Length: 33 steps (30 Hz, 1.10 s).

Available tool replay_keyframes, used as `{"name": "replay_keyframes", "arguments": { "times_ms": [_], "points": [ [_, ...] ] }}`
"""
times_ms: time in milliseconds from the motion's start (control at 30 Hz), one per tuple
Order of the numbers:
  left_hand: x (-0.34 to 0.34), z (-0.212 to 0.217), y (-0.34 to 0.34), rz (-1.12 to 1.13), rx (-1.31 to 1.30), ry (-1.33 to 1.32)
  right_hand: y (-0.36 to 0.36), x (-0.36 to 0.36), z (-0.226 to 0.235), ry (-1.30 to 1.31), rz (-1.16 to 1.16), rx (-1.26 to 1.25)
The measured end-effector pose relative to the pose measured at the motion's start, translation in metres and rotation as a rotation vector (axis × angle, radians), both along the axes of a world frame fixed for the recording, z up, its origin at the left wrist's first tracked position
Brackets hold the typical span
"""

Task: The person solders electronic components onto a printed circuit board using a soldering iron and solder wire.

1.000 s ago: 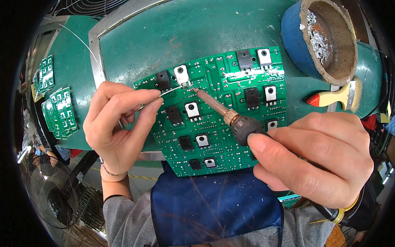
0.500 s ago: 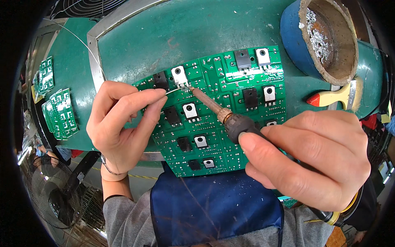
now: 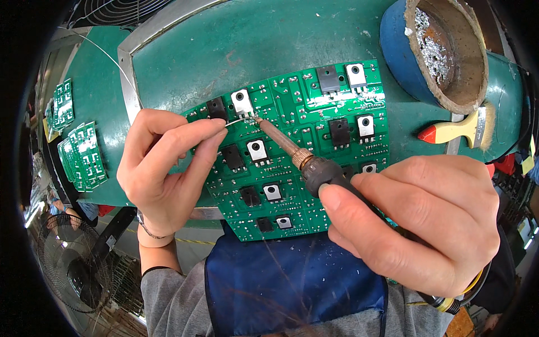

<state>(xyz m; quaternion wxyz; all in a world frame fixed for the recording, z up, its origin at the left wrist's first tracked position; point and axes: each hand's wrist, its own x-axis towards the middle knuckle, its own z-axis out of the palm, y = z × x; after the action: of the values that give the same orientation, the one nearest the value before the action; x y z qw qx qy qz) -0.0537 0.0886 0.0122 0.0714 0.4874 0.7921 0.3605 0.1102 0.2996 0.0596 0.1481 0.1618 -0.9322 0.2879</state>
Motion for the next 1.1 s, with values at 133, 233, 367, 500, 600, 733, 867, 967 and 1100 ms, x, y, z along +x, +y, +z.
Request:
{"name": "replay_keyframes", "arguments": {
  "times_ms": [133, 233, 367, 500, 600, 733, 867, 967, 1100],
  "points": [
    [0.000, -0.003, -0.001, -0.008, 0.012, -0.001, 0.001, 0.001, -0.003, 0.012, 0.018, 0.000],
    [0.000, -0.004, -0.001, -0.012, 0.020, 0.009, 0.000, 0.000, -0.002, -0.005, -0.006, 0.006],
    [-0.001, -0.003, -0.003, 0.013, -0.018, 0.021, 0.001, -0.001, -0.006, -0.007, 0.017, -0.012],
    [0.000, -0.002, -0.001, 0.001, -0.013, 0.009, 0.005, 0.000, -0.005, -0.023, 0.045, -0.018],
    [0.000, -0.004, 0.000, -0.017, 0.004, 0.009, 0.003, 0.001, -0.002, -0.024, 0.027, -0.019],
    [0.000, -0.005, 0.001, -0.033, -0.001, 0.033, 0.004, 0.001, -0.003, -0.019, 0.032, -0.016],
    [-0.003, -0.006, 0.001, -0.053, -0.013, 0.079, 0.002, 0.000, -0.004, -0.018, 0.021, -0.015],
    [-0.010, -0.004, 0.001, -0.122, 0.008, 0.216, 0.001, 0.000, -0.002, -0.023, 0.011, -0.007],
    [-0.009, 0.002, -0.001, -0.091, -0.051, 0.258, 0.005, 0.001, -0.005, -0.015, 0.030, -0.015]
  ]
}}
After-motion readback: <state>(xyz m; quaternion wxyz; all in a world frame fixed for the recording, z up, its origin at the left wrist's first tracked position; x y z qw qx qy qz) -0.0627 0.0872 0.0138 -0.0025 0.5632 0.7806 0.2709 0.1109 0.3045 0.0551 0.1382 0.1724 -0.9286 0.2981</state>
